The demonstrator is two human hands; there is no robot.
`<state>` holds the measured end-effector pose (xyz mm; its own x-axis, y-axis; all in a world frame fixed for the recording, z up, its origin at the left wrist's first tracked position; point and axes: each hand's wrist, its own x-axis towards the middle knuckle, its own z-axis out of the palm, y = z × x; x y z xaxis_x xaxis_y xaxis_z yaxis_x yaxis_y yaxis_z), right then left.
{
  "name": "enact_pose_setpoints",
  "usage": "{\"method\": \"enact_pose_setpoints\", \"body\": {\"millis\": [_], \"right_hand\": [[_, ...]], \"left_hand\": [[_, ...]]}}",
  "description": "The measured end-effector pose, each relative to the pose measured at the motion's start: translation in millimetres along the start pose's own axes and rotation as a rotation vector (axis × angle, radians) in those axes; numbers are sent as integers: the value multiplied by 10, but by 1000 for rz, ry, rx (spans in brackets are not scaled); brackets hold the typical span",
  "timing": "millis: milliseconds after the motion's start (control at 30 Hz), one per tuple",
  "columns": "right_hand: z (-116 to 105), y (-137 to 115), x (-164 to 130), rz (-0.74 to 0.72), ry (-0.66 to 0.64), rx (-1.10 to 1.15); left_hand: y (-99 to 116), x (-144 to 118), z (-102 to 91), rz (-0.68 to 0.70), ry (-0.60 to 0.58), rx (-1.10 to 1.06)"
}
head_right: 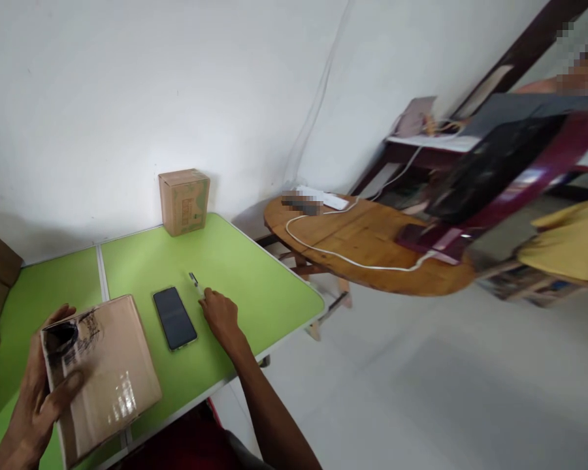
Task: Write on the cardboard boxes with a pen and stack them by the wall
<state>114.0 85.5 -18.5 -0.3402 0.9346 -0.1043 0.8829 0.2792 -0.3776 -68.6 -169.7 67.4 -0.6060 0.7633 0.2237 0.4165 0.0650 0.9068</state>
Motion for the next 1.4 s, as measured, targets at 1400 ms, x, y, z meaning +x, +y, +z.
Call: {"method": "enact_pose_setpoints", "body": {"millis": [1400], "right_hand": [[-296,-691,-1662,-374,-900,1866]], "left_hand": [[-310,9,-92,3,57,-31]]}}
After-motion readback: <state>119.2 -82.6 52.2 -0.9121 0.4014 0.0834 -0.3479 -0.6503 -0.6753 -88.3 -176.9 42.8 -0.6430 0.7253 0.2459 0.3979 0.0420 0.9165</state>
